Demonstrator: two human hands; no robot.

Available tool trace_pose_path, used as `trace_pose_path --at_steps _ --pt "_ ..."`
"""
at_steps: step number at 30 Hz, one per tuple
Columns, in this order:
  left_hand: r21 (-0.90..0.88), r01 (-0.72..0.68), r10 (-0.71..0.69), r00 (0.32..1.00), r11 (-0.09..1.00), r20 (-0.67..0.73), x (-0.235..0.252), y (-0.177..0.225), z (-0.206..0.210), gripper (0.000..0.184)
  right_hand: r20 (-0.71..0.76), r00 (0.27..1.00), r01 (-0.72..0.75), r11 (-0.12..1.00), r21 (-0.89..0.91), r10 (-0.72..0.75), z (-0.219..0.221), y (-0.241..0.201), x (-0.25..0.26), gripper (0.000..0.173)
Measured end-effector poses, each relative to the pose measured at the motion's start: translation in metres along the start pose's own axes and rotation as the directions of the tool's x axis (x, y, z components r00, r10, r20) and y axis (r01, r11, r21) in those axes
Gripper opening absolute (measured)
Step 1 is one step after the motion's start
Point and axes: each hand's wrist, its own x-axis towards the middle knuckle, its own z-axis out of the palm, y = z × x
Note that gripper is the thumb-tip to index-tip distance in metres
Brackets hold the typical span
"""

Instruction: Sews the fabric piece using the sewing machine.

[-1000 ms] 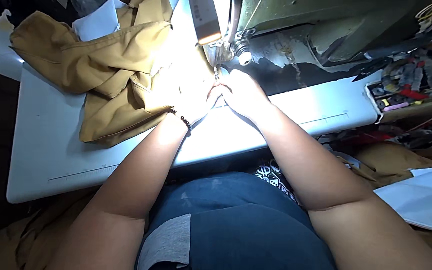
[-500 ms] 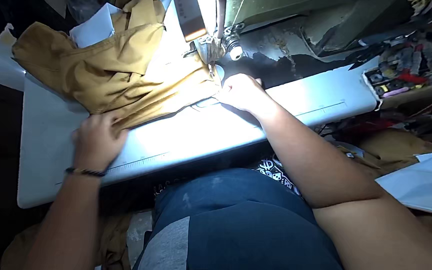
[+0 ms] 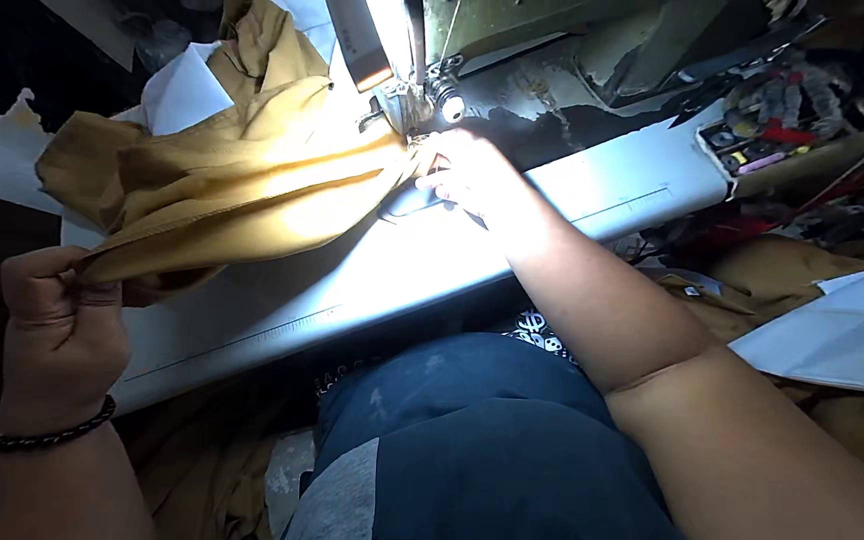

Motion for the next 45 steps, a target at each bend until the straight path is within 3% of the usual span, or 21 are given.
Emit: trace_pose_path --at_steps 3,6,8,10,12,14,15,17,19,21,23,25,27,29,30,32,33,35,37,40,45 --pt "0.003 0.001 -0.001 0.999 1.000 0.041 0.005 0.010 -0.014 0.025 0.055 0.998 -0.031 0.999 -0.018 0.032 -0.002 0.002 -0.010 0.034" --pt "0.022 0.020 -0.022 0.992 1.000 0.127 0.015 0.012 -0.035 0.027 0.310 0.943 -0.106 0.993 -0.061 0.120 -0.017 0.015 -0.030 0.034" --pt "0.291 0.052 -0.120 0.968 0.955 0.220 0.030 -0.003 -0.048 0.035 0.443 0.887 -0.072 0.987 -0.141 0.128 -0.025 0.032 -0.047 0.025" --pt "0.536 0.126 -0.308 0.914 0.835 0.264 0.050 -0.029 -0.045 0.040 0.451 0.887 0.028 0.963 -0.268 0.100 -0.031 0.036 -0.068 0.017" --pt "0.685 0.054 -0.310 0.916 0.726 0.256 0.068 -0.041 -0.020 0.052 0.427 0.902 0.237 0.897 -0.372 -0.061 -0.036 0.034 -0.075 0.015" --pt "0.617 -0.146 -0.107 0.929 0.774 0.353 0.087 0.018 0.030 0.041 0.439 0.854 0.476 0.759 -0.444 -0.278 -0.039 0.037 -0.065 0.019" --pt "0.505 -0.273 0.052 0.911 0.819 0.409 0.091 0.051 0.061 0.037 0.429 0.853 0.490 0.743 -0.456 -0.299 -0.039 0.040 -0.061 0.020" --pt "0.160 -0.435 0.341 0.846 0.886 0.409 0.093 0.105 0.129 0.026 0.339 0.930 0.289 0.855 -0.430 -0.143 -0.035 0.040 -0.063 0.021" --pt "-0.030 -0.332 0.294 0.788 0.943 0.541 0.105 0.132 0.180 0.034 0.314 0.949 0.091 0.958 -0.273 0.000 -0.029 0.033 -0.074 0.018" --pt "0.058 -0.132 0.070 0.795 0.990 0.603 0.120 0.133 0.217 0.029 0.259 0.966 0.072 0.971 -0.229 -0.010 -0.028 0.030 -0.082 0.023" --pt "0.213 -0.072 -0.061 0.827 0.974 0.560 0.125 0.118 0.241 0.031 0.237 0.950 0.286 0.865 -0.412 -0.201 -0.034 0.036 -0.077 0.027" --pt "0.243 -0.116 -0.022 0.866 0.963 0.500 0.117 0.104 0.252 0.034 0.261 0.920 0.388 0.776 -0.497 -0.293 -0.035 0.046 -0.074 0.025" --pt "0.222 -0.191 0.083 0.905 0.956 0.417 0.104 0.094 0.260 0.031 0.241 0.967 0.153 0.939 -0.309 -0.078 -0.031 0.046 -0.081 0.024" --pt "0.198 -0.252 0.159 0.905 0.947 0.394 0.098 0.092 0.260 0.029 0.206 0.976 -0.057 0.996 -0.070 0.071 -0.031 0.038 -0.085 0.030" --pt "0.200 -0.292 0.192 0.894 0.935 0.405 0.095 0.092 0.258 0.030 0.209 0.975 -0.072 0.997 -0.020 0.074 -0.032 0.033 -0.084 0.033" --pt "0.149 -0.421 0.333 0.851 0.895 0.406 0.088 0.093 0.254 0.032 0.213 0.976 0.081 0.987 -0.139 -0.050 -0.033 0.024 -0.076 0.029" --pt "0.090 -0.501 0.430 0.810 0.861 0.398 0.084 0.093 0.252 0.031 0.166 0.973 0.206 0.932 -0.298 -0.162 -0.034 0.020 -0.070 0.026" --pt "-0.091 -0.628 0.607 0.691 0.773 0.393 0.075 0.095 0.246 0.030 0.089 0.923 0.345 0.701 -0.624 -0.375 -0.042 0.017 -0.053 0.023" --pt "-0.213 -0.663 0.690 0.637 0.718 0.344 0.064 0.092 0.243 0.035 0.034 0.935 0.278 0.665 -0.693 -0.354 -0.053 0.014 -0.034 0.024" --pt "-0.274 -0.641 0.694 0.692 0.717 0.197 0.061 0.084 0.240 0.033 -0.034 0.985 0.112 0.771 -0.626 -0.171 -0.055 0.005 -0.021 0.029" --pt "-0.175 -0.444 0.446 0.894 0.879 -0.032 0.060 0.091 0.247 0.018 0.047 0.987 0.135 0.635 -0.761 -0.153 -0.031 0.000 -0.017 0.041"
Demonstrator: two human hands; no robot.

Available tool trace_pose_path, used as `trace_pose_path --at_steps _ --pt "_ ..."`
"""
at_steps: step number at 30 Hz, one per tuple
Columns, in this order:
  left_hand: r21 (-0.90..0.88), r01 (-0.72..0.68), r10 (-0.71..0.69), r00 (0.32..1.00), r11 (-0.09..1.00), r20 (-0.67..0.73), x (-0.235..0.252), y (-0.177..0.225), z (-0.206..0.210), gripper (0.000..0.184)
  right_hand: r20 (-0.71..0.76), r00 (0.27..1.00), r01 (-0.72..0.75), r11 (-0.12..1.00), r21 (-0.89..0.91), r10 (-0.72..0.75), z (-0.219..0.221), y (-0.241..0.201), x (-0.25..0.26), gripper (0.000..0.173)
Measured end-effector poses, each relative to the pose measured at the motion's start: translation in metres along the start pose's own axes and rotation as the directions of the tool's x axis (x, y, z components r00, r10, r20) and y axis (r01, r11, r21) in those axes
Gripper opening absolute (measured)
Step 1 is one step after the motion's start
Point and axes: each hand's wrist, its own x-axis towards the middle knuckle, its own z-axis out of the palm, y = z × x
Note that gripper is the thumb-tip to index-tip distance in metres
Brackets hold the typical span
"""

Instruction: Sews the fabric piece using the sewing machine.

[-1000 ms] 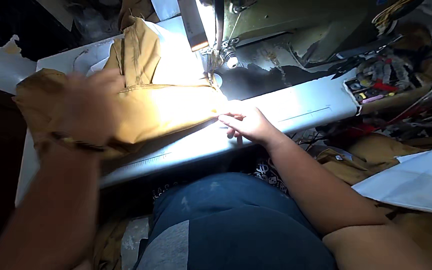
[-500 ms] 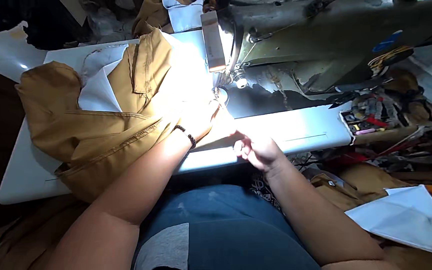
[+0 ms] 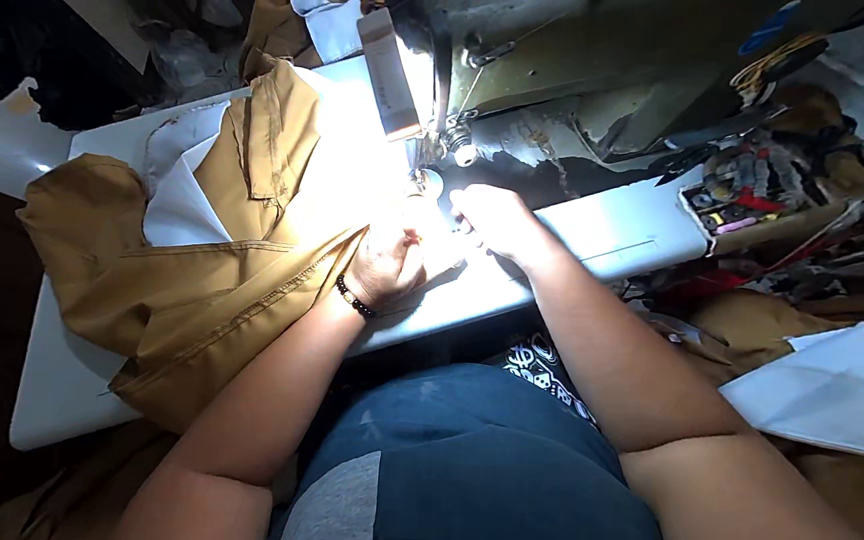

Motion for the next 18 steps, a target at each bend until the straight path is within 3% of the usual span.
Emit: trace_pose_path --at_steps 1,4,7,10,12,13,16,18 --pt "0.056 0.070 -0.070 0.998 0.996 0.001 0.001 0.002 0.000 0.020 0.015 1.000 0.014 0.996 -0.085 -0.013 0.002 -0.004 0.000 0.045" --pt "0.091 0.192 -0.207 0.957 0.977 0.205 0.008 -0.001 -0.005 0.030 0.084 0.992 0.116 0.945 -0.304 -0.095 0.004 -0.015 -0.013 0.051" --pt "0.029 0.092 -0.096 0.915 0.995 0.392 0.005 -0.006 -0.004 0.039 0.048 0.992 0.129 0.920 -0.370 -0.119 0.017 -0.014 -0.028 0.033" --pt "0.043 -0.064 0.037 0.884 0.997 0.466 0.005 -0.006 -0.003 0.057 -0.064 0.967 0.215 0.925 -0.312 -0.246 0.025 0.005 -0.032 0.016" --pt "0.115 -0.116 0.045 0.871 0.987 0.490 0.011 -0.002 0.001 0.075 -0.147 0.948 0.246 0.941 -0.232 -0.283 0.024 0.014 -0.030 0.008" --pt "0.170 -0.129 0.030 0.871 0.977 0.490 0.017 0.001 0.005 0.075 -0.174 0.948 0.232 0.951 -0.203 -0.268 0.023 0.012 -0.030 0.005" --pt "0.325 -0.118 -0.048 0.886 0.938 0.461 0.034 0.008 0.017 0.028 -0.267 0.924 0.227 0.954 -0.196 -0.275 0.020 0.005 -0.028 0.007" --pt "0.389 -0.106 -0.098 0.878 0.915 0.468 0.046 0.011 0.017 0.016 -0.314 0.886 0.282 0.934 -0.219 -0.341 0.020 0.004 -0.024 0.003"
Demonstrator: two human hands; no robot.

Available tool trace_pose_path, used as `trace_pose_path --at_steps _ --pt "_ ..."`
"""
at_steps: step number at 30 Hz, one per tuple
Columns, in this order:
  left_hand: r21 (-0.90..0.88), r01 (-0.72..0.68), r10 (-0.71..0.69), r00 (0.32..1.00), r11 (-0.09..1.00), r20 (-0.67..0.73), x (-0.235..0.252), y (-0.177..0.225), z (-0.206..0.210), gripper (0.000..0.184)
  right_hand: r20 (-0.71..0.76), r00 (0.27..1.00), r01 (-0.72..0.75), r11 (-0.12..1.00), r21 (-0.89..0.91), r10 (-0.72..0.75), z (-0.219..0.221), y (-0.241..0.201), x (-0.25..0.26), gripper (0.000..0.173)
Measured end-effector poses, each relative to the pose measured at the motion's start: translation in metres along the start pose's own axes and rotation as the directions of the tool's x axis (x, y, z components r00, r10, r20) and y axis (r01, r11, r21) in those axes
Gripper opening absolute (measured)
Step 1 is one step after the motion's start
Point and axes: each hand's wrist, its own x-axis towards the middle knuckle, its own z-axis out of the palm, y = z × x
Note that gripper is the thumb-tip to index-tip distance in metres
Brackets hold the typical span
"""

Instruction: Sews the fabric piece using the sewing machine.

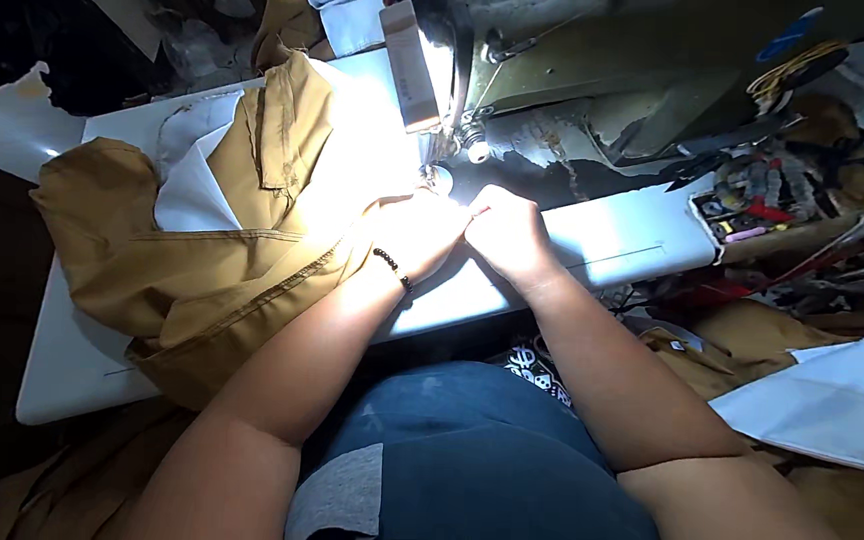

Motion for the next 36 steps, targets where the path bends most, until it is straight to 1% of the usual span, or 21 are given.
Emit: trace_pose_path --at_steps 2,4,5,7,8,10,12,15,17,20,24,28,30,32,33,36 --pt "-0.004 -0.039 0.039 0.996 0.999 -0.084 -0.006 -0.003 0.004 0.016 0.001 0.998 0.062 0.998 0.021 -0.062 0.002 0.002 -0.003 0.003" --pt "-0.146 -0.051 0.034 0.992 0.988 -0.119 -0.024 -0.002 0.009 0.020 0.048 0.994 0.098 0.995 0.031 -0.099 0.006 0.003 -0.012 0.006" --pt "-0.228 -0.043 0.022 0.995 0.973 -0.094 -0.036 0.000 0.010 0.024 0.076 0.991 0.109 0.994 0.034 -0.111 0.008 0.005 -0.016 0.006" --pt "-0.350 -0.006 0.000 1.000 0.937 -0.017 -0.055 0.003 0.009 0.040 0.113 0.986 0.115 0.992 0.048 -0.120 0.012 0.010 -0.021 0.007" --pt "-0.389 -0.003 -0.002 1.000 0.921 -0.013 -0.059 0.002 0.009 0.043 0.115 0.986 0.115 0.992 0.054 -0.121 0.012 0.011 -0.020 0.008" --pt "-0.427 -0.006 -0.005 1.000 0.904 -0.023 -0.061 -0.001 0.008 0.041 0.100 0.986 0.125 0.988 0.085 -0.134 0.010 0.009 -0.019 0.008" --pt "-0.423 -0.005 -0.002 1.000 0.906 -0.017 -0.059 -0.004 0.007 0.038 0.090 0.975 0.198 0.978 0.070 -0.204 0.011 0.009 -0.016 0.010" --pt "-0.437 0.005 0.000 1.000 0.899 0.010 -0.059 -0.006 0.007 0.040 0.197 0.948 0.253 0.967 0.009 -0.250 0.011 0.011 -0.018 0.015" --pt "-0.457 0.025 -0.013 0.999 0.889 0.030 -0.059 -0.006 0.005 0.041 0.216 0.945 0.256 0.966 -0.022 -0.245 0.012 0.014 -0.019 0.017" --pt "-0.500 0.027 -0.020 1.000 0.866 0.020 -0.058 -0.008 0.005 0.040 0.241 0.945 0.235 0.972 -0.021 -0.223 0.011 0.012 -0.019 0.019" --pt "-0.525 0.021 -0.008 1.000 0.851 0.026 -0.056 -0.015 0.011 0.041 0.235 0.939 0.264 0.964 -0.027 -0.251 0.012 0.011 -0.013 0.018" --pt "-0.529 0.085 -0.049 0.995 0.844 0.082 -0.042 -0.026 0.008 0.040 0.283 0.938 0.229 0.970 -0.081 -0.198 0.016 0.005 0.005 0.018" --pt "-0.506 0.118 -0.070 0.991 0.854 0.113 -0.033 -0.035 0.009 0.042 0.288 0.943 0.200 0.975 -0.099 -0.164 0.020 0.005 0.018 0.017" --pt "-0.465 0.146 -0.093 0.986 0.873 0.135 -0.023 -0.043 0.008 0.039 0.310 0.944 0.165 0.976 -0.138 -0.116 0.025 0.006 0.032 0.020" --pt "-0.431 0.154 -0.109 0.986 0.889 0.127 -0.019 -0.047 0.008 0.038 0.312 0.944 0.162 0.974 -0.156 -0.107 0.028 0.007 0.037 0.022" --pt "-0.289 0.131 -0.131 0.991 0.948 0.020 -0.011 -0.053 0.014 0.034 0.269 0.958 0.143 0.977 -0.157 -0.097 0.037 0.015 0.044 0.028"
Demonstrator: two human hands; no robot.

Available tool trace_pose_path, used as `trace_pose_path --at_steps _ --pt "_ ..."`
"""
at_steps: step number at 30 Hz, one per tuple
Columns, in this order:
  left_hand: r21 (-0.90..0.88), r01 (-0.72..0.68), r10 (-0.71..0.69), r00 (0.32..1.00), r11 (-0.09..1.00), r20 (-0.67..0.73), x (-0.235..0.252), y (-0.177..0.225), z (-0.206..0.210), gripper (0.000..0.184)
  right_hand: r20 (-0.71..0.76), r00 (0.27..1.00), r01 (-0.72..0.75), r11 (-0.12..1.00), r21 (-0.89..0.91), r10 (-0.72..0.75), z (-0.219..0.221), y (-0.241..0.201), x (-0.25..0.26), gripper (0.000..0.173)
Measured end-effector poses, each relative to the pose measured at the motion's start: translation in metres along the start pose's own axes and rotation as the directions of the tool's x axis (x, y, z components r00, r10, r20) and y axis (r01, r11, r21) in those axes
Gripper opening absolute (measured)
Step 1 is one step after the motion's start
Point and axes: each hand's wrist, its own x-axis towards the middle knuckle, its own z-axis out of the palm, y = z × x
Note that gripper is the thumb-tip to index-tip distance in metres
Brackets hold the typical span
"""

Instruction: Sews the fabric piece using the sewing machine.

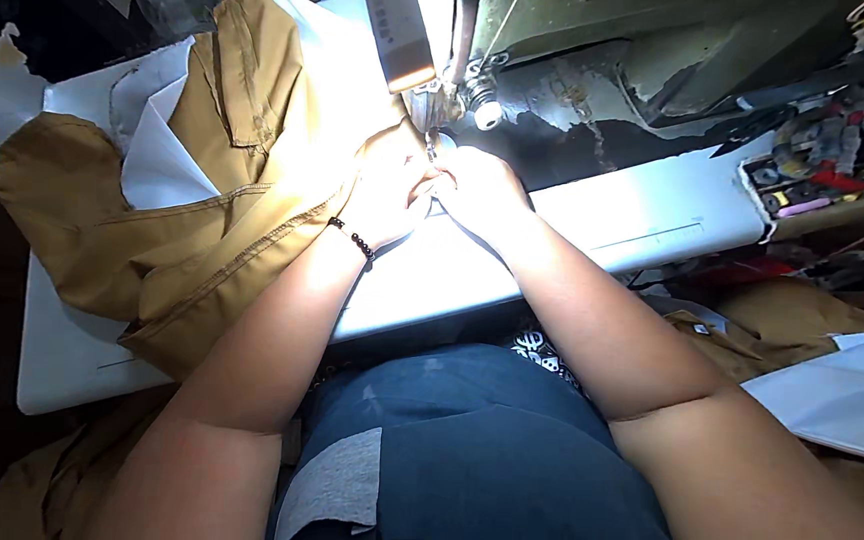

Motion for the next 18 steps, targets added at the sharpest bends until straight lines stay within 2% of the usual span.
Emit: trace_pose_path --at_steps 3,4,6,8,10,12,13,15,18 --pt "0.108 -0.025 0.037 0.993 0.994 -0.111 0.003 -0.003 0.003 0.034 -0.096 0.990 -0.091 0.983 0.160 0.107 -0.005 0.004 -0.005 0.034" --pt "0.112 -0.032 0.048 0.988 0.993 -0.147 0.003 -0.002 0.003 0.034 -0.141 0.984 -0.084 0.978 0.193 0.113 -0.006 0.008 -0.007 0.033" --pt "0.084 0.009 0.004 0.987 0.996 -0.161 0.001 0.007 -0.005 0.033 -0.121 0.990 -0.049 0.975 0.219 0.077 -0.011 0.014 -0.007 0.031" --pt "0.064 0.083 -0.079 0.995 0.995 -0.053 -0.013 0.024 -0.021 0.037 -0.115 0.993 0.026 0.974 0.226 0.000 -0.010 0.017 -0.006 0.025" --pt "0.119 0.159 -0.170 0.982 0.980 0.086 -0.045 0.042 -0.040 0.053 -0.053 0.998 -0.006 0.985 0.170 0.016 -0.008 0.013 -0.001 0.036" --pt "0.232 0.277 -0.314 0.939 0.932 0.139 -0.091 0.049 -0.058 0.065 -0.031 0.998 -0.046 0.986 0.159 0.052 -0.006 0.010 0.004 0.032" --pt "0.282 0.351 -0.397 0.909 0.893 0.124 -0.116 0.044 -0.067 0.064 -0.022 0.998 -0.051 0.984 0.171 0.055 -0.006 0.010 0.005 0.026" --pt "0.360 0.453 -0.474 0.880 0.816 -0.033 -0.166 0.018 -0.088 0.061 0.013 1.000 0.012 0.978 0.207 -0.015 -0.009 0.018 0.002 0.023" --pt "0.427 0.561 -0.487 0.828 0.709 -0.279 -0.237 -0.028 -0.114 0.051 0.071 0.990 0.096 0.952 0.291 -0.121 -0.016 0.027 -0.007 0.029"
